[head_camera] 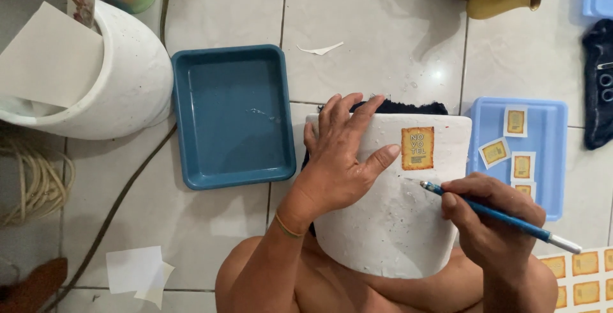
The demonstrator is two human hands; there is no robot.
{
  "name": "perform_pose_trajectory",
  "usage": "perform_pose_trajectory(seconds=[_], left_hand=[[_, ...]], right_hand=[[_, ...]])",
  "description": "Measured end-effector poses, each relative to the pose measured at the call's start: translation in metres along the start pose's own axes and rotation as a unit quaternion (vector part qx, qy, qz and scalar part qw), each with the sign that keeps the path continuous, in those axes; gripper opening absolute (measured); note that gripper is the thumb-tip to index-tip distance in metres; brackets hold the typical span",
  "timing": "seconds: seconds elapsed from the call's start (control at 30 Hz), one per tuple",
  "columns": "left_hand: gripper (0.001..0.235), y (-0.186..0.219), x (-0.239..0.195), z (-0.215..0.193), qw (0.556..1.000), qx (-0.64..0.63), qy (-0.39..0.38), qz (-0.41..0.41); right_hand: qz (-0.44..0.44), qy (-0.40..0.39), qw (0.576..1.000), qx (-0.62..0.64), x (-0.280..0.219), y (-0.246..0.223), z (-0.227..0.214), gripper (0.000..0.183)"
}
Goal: The person applies small rectangular stickers to the side of a white ceramic pot. They use a brush to smooth the first sticker, then pour water from a brass kettle onto a paper square in a tray. They place a second sticker below the first and smooth it with their fingers, then use the brush again to press the edges.
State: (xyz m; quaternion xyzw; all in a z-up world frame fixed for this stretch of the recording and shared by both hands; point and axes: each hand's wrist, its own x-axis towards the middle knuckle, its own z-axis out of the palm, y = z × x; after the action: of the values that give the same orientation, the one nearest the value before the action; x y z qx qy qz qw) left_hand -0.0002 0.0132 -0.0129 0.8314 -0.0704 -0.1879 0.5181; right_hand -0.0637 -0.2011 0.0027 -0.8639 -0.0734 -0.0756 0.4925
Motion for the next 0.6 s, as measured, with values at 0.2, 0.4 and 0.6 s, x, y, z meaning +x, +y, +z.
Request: perform_pose_trajectory(seconds=[0.2,0.4,0.6], left_hand=[[0.071,-0.002,0.001,0.000,1.000,0.015,-0.002,0.004],[0.066,0.000,-0.004,0.010,0.997,0.009,0.078,0.018],[0.055,0.021,-0.047,0.042,0.909,0.194,0.347,0.129]], right_hand=[[0.033,0.010,0.999,0.005,-0.001,-0.002,0.005,0.007],[-0.010,-0.005,1.000,0.010,-0.006,-0.021,-0.004,0.007],[0.093,0.099,0.990,0.043,-0.045,-0.003,-0.037,0.010]])
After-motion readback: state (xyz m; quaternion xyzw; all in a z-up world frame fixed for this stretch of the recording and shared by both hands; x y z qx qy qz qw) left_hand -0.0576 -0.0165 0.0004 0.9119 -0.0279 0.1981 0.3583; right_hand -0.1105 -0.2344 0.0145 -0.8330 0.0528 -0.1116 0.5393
